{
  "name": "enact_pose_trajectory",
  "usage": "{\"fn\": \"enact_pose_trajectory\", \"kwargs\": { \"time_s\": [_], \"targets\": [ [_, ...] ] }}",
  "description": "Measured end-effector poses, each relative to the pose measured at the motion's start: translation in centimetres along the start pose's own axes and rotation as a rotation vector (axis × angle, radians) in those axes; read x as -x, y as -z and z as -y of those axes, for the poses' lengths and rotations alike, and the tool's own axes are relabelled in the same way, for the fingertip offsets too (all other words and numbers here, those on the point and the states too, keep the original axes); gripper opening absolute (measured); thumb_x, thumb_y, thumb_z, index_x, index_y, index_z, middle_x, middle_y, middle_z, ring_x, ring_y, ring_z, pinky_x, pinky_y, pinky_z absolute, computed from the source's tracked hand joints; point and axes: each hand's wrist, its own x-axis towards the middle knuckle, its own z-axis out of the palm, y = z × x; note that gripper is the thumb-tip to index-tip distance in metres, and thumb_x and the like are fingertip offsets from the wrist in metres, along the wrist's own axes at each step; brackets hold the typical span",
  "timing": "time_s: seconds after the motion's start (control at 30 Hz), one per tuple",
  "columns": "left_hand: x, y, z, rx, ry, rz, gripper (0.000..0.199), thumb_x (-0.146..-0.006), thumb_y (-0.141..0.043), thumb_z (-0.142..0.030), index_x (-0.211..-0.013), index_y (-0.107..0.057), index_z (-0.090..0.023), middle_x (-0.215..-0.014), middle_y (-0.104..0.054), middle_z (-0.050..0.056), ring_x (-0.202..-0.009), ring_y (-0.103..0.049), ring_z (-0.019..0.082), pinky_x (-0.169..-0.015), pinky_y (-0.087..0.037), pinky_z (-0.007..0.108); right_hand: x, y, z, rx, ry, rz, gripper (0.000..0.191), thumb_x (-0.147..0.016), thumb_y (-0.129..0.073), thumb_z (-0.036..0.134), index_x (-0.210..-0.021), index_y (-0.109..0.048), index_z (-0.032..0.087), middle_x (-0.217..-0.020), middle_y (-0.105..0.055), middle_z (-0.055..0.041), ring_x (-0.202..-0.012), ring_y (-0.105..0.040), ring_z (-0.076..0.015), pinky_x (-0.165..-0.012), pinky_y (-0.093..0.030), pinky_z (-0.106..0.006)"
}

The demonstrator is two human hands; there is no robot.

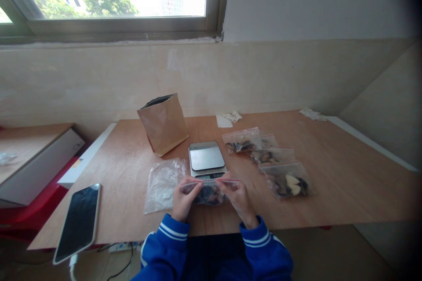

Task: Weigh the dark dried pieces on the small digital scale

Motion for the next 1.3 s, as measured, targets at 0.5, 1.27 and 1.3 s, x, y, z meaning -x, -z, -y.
{"fn": "enact_pose_trajectory", "kwargs": {
  "time_s": [0.5,1.27,1.3],
  "targets": [
    [0.0,0.0,0.0,0.028,0.023,-0.005,0.021,-0.07,-0.074,-0.034,-0.068,-0.067,-0.014,-0.069,-0.063,0.001,-0.067,-0.058,0.014,-0.063,-0.044,0.023,0.2,0.3,-0.1,0.01,-0.007,0.023,0.022,-0.079,-0.066,0.038,-0.067,-0.067,0.02,-0.069,-0.058,-0.0004,-0.069,-0.058,-0.0159,-0.067,-0.047,-0.028],
    [0.1,-0.1,0.4,-0.106,-0.096,0.085,0.015,-0.078,-0.068,-0.031,-0.079,-0.068,-0.015,-0.079,-0.064,0.003,-0.078,-0.06,0.016,-0.073,-0.047,0.026,0.0,-0.2,-0.4,0.087,0.146,0.096,0.015,-0.082,-0.064,0.033,-0.077,-0.07,0.021,-0.073,-0.058,-0.0011,-0.07,-0.057,-0.0153,-0.065,-0.047,-0.027],
    [0.1,-0.1,0.4,-0.105,-0.091,0.081,0.016,-0.078,-0.068,-0.031,-0.079,-0.067,-0.015,-0.079,-0.064,0.003,-0.078,-0.06,0.015,-0.072,-0.047,0.025,0.0,-0.2,-0.4,0.097,0.156,0.091,0.014,-0.082,-0.064,0.032,-0.077,-0.07,0.021,-0.072,-0.057,-0.0008,-0.069,-0.057,-0.0147,-0.064,-0.047,-0.027]
  ]
}}
